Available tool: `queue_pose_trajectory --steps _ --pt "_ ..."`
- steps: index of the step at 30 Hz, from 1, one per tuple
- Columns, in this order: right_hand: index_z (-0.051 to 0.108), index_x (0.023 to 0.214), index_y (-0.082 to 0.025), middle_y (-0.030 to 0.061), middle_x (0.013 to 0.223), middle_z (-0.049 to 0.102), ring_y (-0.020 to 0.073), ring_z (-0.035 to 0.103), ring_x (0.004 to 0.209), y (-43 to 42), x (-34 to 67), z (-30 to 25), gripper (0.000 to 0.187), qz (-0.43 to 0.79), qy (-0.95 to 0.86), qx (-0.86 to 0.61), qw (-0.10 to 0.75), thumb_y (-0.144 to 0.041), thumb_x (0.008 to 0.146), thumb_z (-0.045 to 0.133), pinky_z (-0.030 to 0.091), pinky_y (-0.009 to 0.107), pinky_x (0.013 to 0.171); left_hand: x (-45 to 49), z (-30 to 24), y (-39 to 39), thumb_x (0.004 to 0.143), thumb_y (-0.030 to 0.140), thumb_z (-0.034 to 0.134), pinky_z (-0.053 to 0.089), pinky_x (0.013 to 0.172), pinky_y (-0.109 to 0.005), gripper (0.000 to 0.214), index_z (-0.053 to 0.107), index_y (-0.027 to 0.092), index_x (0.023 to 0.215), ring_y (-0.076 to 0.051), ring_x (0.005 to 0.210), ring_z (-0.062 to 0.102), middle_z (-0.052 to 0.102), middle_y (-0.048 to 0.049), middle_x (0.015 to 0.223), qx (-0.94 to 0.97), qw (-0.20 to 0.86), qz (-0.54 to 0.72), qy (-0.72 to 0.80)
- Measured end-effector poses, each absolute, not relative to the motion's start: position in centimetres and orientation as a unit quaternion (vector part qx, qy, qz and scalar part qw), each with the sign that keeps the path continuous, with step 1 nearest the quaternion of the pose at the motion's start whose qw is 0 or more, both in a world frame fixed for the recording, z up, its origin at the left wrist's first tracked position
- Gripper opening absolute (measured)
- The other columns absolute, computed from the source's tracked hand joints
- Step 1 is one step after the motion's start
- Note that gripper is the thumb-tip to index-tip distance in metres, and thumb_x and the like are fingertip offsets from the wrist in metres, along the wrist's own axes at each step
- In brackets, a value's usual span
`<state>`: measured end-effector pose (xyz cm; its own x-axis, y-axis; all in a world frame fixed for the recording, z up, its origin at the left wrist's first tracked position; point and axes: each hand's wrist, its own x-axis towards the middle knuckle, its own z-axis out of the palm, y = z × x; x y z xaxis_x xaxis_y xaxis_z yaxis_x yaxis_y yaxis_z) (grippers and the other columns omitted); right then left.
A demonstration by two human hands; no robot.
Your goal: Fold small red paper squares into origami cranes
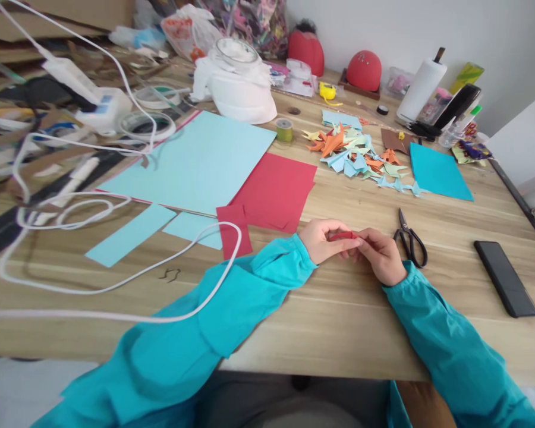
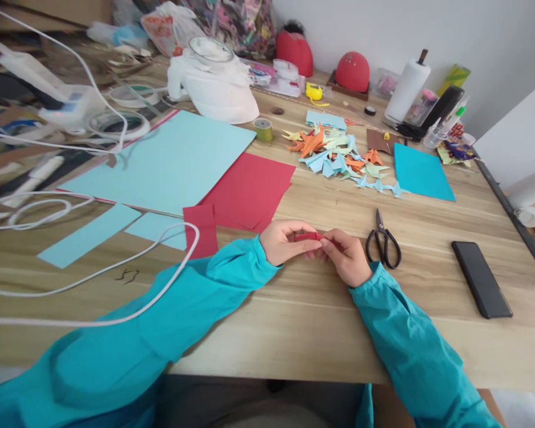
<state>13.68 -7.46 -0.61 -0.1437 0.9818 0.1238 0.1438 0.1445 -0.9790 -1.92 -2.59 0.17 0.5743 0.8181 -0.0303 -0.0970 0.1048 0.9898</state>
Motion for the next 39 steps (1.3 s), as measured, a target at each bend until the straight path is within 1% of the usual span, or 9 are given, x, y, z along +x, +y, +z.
queue_pose_trajectory --steps 2,4,10,15,20,25,34,37,39 --pt "0.059 0.077 -0.018 0.0004 0.061 0.061 0.0111 0.055 0.051 -7.4 13.6 -0.6 0.022 0.452 -0.579 -0.482 0.478 -0.039 0.082 0.055 0.045 0.024 0.049 -1.8 0.1 -2.6 0.051 0.025 0.078 0.052 0.055 -0.025 0.035 0.063 0.010 0.079 -0.013 0.053 0.062 0.065 -0.0018 0.058 0.554 0.694 0.332 0.319" --pt "0.059 0.076 -0.018 -0.0001 0.059 0.061 0.0112 0.055 0.050 -7.4 13.6 -0.4 0.021 0.445 -0.565 -0.488 0.494 -0.038 0.082 0.056 0.044 0.024 0.048 -1.7 0.0 -2.6 0.048 0.019 0.079 0.052 0.056 -0.025 0.039 0.063 0.010 0.082 -0.013 0.055 0.063 0.067 -0.0028 0.062 0.545 0.699 0.334 0.322" --pt "0.060 0.083 -0.018 0.0000 0.061 0.062 0.0113 0.056 0.051 -7.5 13.5 -0.5 0.017 0.450 -0.570 -0.470 0.502 -0.035 0.082 0.056 0.044 0.024 0.048 -1.6 0.2 -2.4 0.057 0.020 0.074 0.050 0.047 -0.022 0.027 0.063 0.008 0.078 -0.012 0.048 0.060 0.062 -0.0010 0.053 0.515 0.697 0.362 0.345" --pt "0.062 0.082 -0.018 0.0005 0.063 0.061 0.0118 0.055 0.055 -7.5 13.4 -0.6 0.018 0.448 -0.578 -0.468 0.496 -0.036 0.077 0.061 0.047 0.026 0.052 -1.8 0.2 -2.3 0.056 0.023 0.074 0.050 0.045 -0.023 0.025 0.061 0.010 0.072 -0.011 0.044 0.058 0.063 -0.0017 0.056 0.520 0.692 0.388 0.317" --pt "0.061 0.086 -0.019 0.0022 0.070 0.064 0.0137 0.058 0.062 -7.5 13.4 -0.5 0.021 0.446 -0.575 -0.478 0.491 -0.037 0.076 0.063 0.048 0.029 0.059 -1.7 -0.6 -2.4 0.057 0.021 0.073 0.050 0.045 -0.022 0.018 0.060 0.010 0.065 -0.010 0.045 0.057 0.064 -0.0028 0.061 0.559 0.661 0.386 0.317" --pt "0.058 0.081 -0.018 0.0015 0.065 0.060 0.0124 0.054 0.058 -7.3 13.7 -0.9 0.021 0.425 -0.596 -0.490 0.473 -0.039 0.079 0.058 0.045 0.027 0.056 -1.7 -0.8 -2.4 0.063 0.025 0.070 0.049 0.045 -0.022 0.017 0.062 0.011 0.069 -0.010 0.043 0.056 0.060 -0.0006 0.052 0.578 0.656 0.364 0.321" --pt "0.059 0.076 -0.018 -0.0001 0.061 0.059 0.0114 0.052 0.053 -7.2 13.6 -0.7 0.020 0.440 -0.570 -0.495 0.487 -0.038 0.079 0.060 0.043 0.026 0.052 -1.8 0.0 -2.3 0.071 0.039 0.062 0.049 0.044 -0.024 0.029 0.058 0.010 0.069 -0.011 0.044 0.058 0.060 -0.0017 0.057 0.544 0.712 0.322 0.305" --pt "0.061 0.071 -0.019 -0.0003 0.064 0.061 0.0119 0.054 0.056 -7.0 13.7 -0.5 0.016 0.431 -0.553 -0.492 0.516 -0.034 0.076 0.064 0.044 0.027 0.055 -1.6 -0.1 -2.2 0.069 0.038 0.065 0.048 0.046 -0.024 0.029 0.057 0.011 0.073 -0.011 0.046 0.057 0.059 -0.0002 0.057 0.542 0.700 0.345 0.313" --pt "0.062 0.069 -0.019 -0.0003 0.068 0.062 0.0125 0.056 0.061 -6.9 13.7 -0.6 0.014 0.417 -0.545 -0.489 0.539 -0.032 0.074 0.066 0.046 0.029 0.061 -1.5 -0.2 -2.2 0.063 0.032 0.071 0.050 0.053 -0.025 0.030 0.057 0.012 0.079 -0.011 0.054 0.060 0.061 -0.0004 0.062 0.551 0.677 0.374 0.314"
